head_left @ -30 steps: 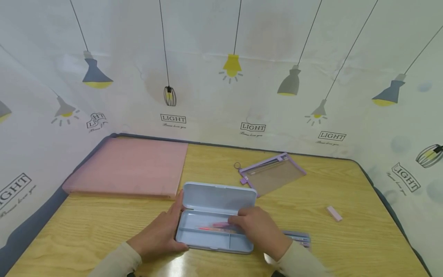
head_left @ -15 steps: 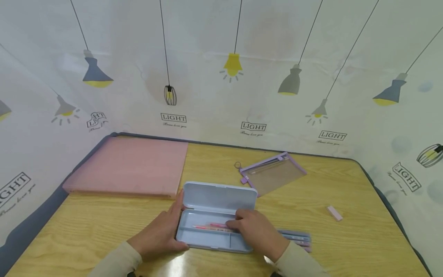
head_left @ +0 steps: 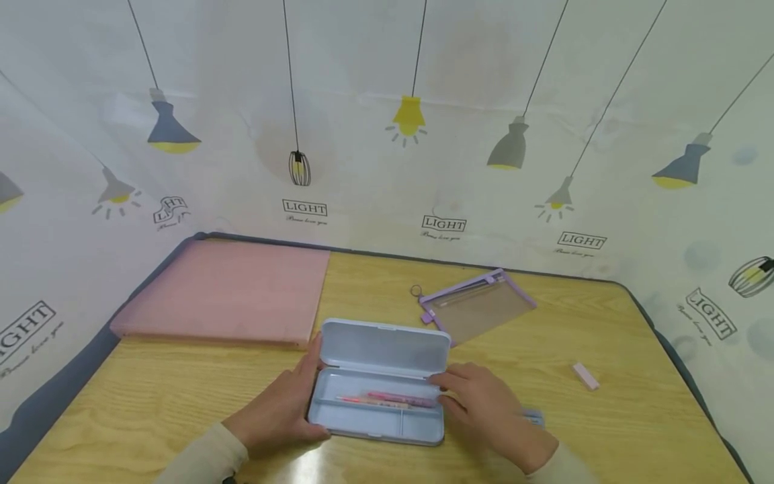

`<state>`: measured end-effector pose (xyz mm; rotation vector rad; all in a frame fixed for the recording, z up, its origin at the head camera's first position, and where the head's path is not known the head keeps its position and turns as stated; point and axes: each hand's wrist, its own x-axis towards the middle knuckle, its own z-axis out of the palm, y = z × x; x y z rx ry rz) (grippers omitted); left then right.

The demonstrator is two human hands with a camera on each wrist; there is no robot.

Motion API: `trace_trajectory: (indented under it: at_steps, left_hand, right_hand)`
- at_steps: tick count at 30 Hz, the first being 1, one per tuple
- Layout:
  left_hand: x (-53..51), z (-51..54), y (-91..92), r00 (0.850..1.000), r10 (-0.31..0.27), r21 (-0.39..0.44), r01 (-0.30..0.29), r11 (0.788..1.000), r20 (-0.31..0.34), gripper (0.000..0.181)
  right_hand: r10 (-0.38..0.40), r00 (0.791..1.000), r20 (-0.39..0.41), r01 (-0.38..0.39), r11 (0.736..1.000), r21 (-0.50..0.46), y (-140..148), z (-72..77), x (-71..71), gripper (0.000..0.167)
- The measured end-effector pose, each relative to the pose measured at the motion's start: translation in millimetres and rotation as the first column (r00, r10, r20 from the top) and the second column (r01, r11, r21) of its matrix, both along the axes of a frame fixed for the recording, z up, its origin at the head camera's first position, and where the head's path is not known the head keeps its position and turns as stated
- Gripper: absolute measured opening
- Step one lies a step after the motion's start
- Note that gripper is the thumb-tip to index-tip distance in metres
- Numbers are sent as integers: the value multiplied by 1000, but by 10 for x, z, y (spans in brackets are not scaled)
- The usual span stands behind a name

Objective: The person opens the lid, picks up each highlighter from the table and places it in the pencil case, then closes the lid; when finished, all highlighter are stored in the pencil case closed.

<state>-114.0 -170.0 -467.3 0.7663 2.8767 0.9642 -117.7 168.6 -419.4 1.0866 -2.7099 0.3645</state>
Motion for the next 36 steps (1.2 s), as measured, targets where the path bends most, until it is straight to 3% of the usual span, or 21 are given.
trace_trajectory:
  at_steps: [4,7,12,15,22,36]
  left_hand:
    - [-12,7,1,1000,-4,-10,4,1000,-10,148]
    - [-23,20,-1,1000,-10,-8,10,1000,-23,148]
    - [-28,37,2,1000,-8,-4,8,1000,-7,149]
    - [-27,36,3,1000,-4,-9,4,1000,5,150]
    - [-28,17,0,1000,-5,-4,5,1000,-7,149]
    - [-10,-11,-1,1000,-4,-13,4,1000,15,149]
  right_hand:
    - [-89,995,37,89,996,5,299,47,-17,16]
    - [-176,975,139,171,984,47,535,38,-65,11]
    - [-287,875,391,287,956,60,886,-21,-127,16]
    - [-279,841,464,302,953,25,1049,-86,-145,19]
    - [-224,857,464,265,964,-23,1249,-226,-158,16]
    - [-259,815,518,297,955,10,1274,-266,-128,19]
